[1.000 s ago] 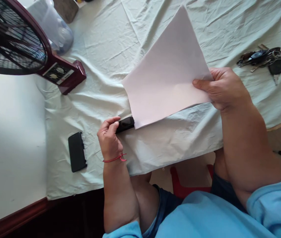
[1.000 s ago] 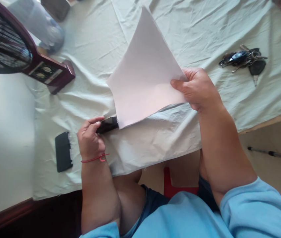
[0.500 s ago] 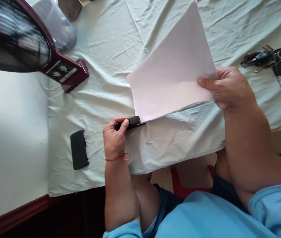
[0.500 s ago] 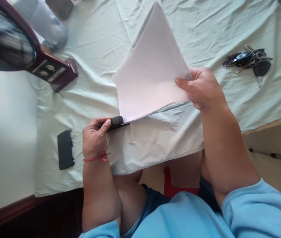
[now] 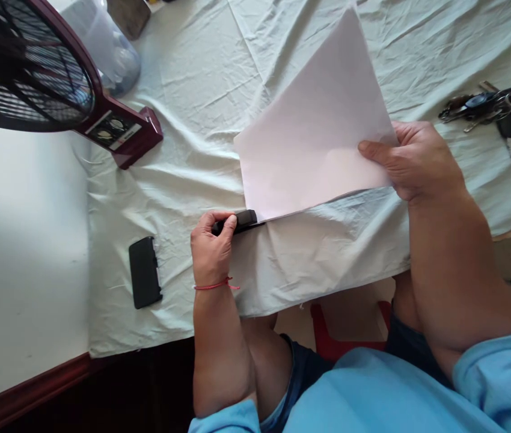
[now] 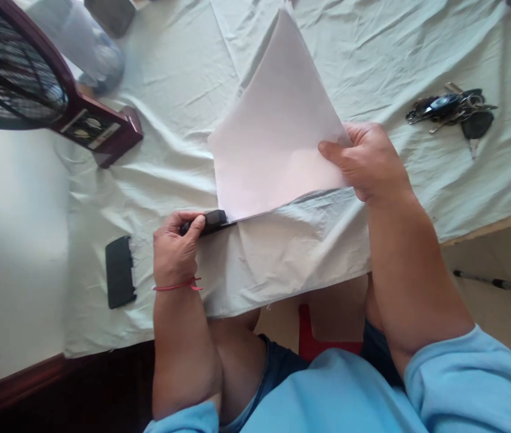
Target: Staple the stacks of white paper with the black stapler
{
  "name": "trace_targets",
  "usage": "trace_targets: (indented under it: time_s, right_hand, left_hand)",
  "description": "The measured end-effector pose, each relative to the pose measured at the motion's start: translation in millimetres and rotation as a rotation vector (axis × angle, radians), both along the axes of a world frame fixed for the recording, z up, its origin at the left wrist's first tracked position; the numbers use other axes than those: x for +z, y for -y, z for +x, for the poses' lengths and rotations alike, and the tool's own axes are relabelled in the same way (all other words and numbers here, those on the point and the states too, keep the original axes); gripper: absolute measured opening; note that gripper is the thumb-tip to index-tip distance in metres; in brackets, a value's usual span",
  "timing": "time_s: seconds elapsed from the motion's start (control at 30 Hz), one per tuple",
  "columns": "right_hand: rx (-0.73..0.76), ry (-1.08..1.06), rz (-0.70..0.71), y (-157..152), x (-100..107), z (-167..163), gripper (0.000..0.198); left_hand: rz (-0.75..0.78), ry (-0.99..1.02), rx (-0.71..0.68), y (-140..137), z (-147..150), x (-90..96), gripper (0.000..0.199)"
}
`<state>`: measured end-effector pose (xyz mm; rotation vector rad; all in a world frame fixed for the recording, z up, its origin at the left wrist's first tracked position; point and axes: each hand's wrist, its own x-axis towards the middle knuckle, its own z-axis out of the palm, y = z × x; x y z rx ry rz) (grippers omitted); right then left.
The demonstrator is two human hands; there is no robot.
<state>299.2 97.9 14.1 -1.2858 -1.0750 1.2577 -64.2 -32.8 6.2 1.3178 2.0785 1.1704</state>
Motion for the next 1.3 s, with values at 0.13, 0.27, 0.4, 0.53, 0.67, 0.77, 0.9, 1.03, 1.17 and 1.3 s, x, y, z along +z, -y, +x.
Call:
trace_targets:
  time_s: [0.13,0.27,0.4,0.53,0.67,0.77,0.9,1.03,1.17,1.3]
  right_hand:
    - [-0.066,-0.006,0.050,-4,1,-5,0.021]
    - [-0.093,-0.039,0.116,-12,-6,-2,0.035]
    - [-0.064,-0.186,0.118,-15,-9,-1,0.053]
    - [-0.053,-0.241,0.046,-13,-5,-4,0.057]
    - [-0.033,-0.216,0.018,-8,-1,-6,0.060]
    - [-0.015,-0.233,0.017,-5,1,-7,0.067]
    - [-0.030,-0.231,0.053,-3,3,-8,0.066]
    - [-0.037,-0.166,0.047,-4,1,-8,0.062]
    - [-0.034,-0.172,0.065,-6,-2,-4,0.067]
    - [-0.046,-0.196,0.068,-7,-2,-4,0.071]
  left_hand:
    - [0.042,0.028,0.002,4,10,2.2,0.026]
    - [0.014,0.059,-0.107,8,29,7.4,0.030]
    - [0.046,0.262,-0.074,4,43,5.7,0.051]
    - [0.202,0.531,0.131,-4,40,0.7,0.064]
    - [0.222,0.604,0.158,-10,34,1.1,0.066]
    - [0.202,0.548,0.092,-12,34,-0.1,0.056]
    - [0.215,0.482,0.091,-13,37,-3.2,0.054]
    - [0.272,0.531,0.118,-13,40,-1.7,0.063]
    - [0.261,0.506,0.075,-13,40,0.4,0.057]
    - [0.244,0.468,0.100,-13,38,-1.1,0.061]
